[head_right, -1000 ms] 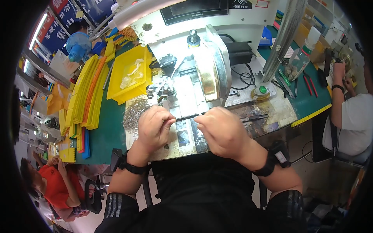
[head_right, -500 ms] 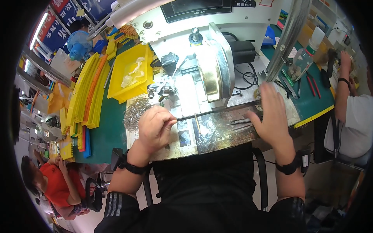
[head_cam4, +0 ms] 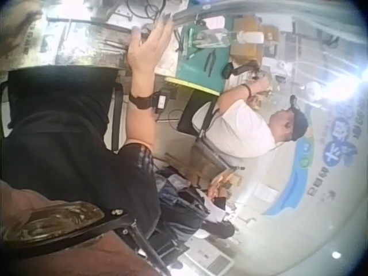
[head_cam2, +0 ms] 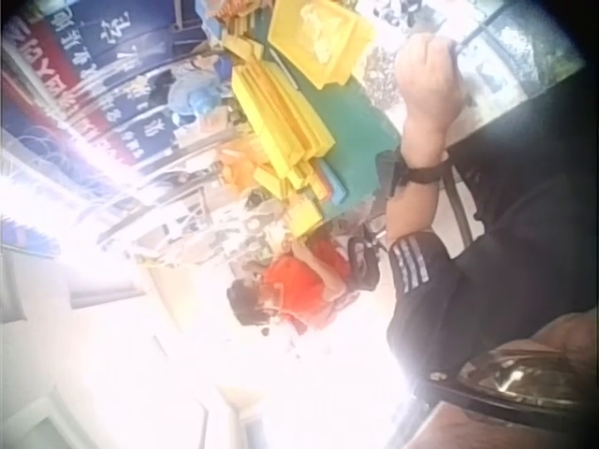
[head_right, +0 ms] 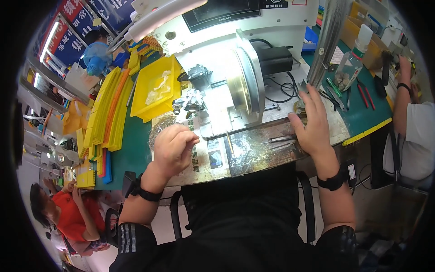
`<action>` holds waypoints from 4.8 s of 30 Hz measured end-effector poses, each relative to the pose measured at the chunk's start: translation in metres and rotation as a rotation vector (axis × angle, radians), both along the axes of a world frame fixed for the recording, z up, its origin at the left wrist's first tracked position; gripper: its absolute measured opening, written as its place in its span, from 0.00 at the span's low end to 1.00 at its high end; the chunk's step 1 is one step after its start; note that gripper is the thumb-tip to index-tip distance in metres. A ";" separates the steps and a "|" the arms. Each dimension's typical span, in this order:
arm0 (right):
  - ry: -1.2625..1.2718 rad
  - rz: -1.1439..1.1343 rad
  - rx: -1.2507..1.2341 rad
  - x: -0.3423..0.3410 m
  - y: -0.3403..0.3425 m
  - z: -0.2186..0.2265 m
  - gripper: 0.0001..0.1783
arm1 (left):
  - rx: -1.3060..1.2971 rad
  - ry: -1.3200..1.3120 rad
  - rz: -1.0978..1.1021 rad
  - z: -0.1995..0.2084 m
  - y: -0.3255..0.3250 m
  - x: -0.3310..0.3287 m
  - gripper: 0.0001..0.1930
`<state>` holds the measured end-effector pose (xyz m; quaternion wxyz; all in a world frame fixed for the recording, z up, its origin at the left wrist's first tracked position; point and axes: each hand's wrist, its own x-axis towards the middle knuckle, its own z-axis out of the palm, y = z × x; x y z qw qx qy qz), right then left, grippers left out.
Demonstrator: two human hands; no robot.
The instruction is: The person is using an assembly machine and glue to connect small metal components at a workbench.
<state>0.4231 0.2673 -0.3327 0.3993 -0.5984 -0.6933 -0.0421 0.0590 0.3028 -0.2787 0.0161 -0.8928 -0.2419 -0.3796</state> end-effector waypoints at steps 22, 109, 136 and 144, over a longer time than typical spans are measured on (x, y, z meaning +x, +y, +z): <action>0.158 0.028 -0.017 0.004 0.001 -0.001 0.26 | -0.046 0.188 0.176 -0.005 0.029 -0.033 0.05; 0.437 0.043 0.003 0.043 0.015 -0.043 0.09 | -0.390 -0.204 0.293 -0.045 0.045 -0.047 0.10; 0.524 0.108 0.009 0.053 0.017 -0.051 0.09 | -0.520 -0.224 0.348 -0.040 0.043 -0.048 0.12; 0.671 0.145 0.000 -0.001 0.016 -0.020 0.06 | -0.680 -0.297 0.385 -0.029 0.039 -0.063 0.11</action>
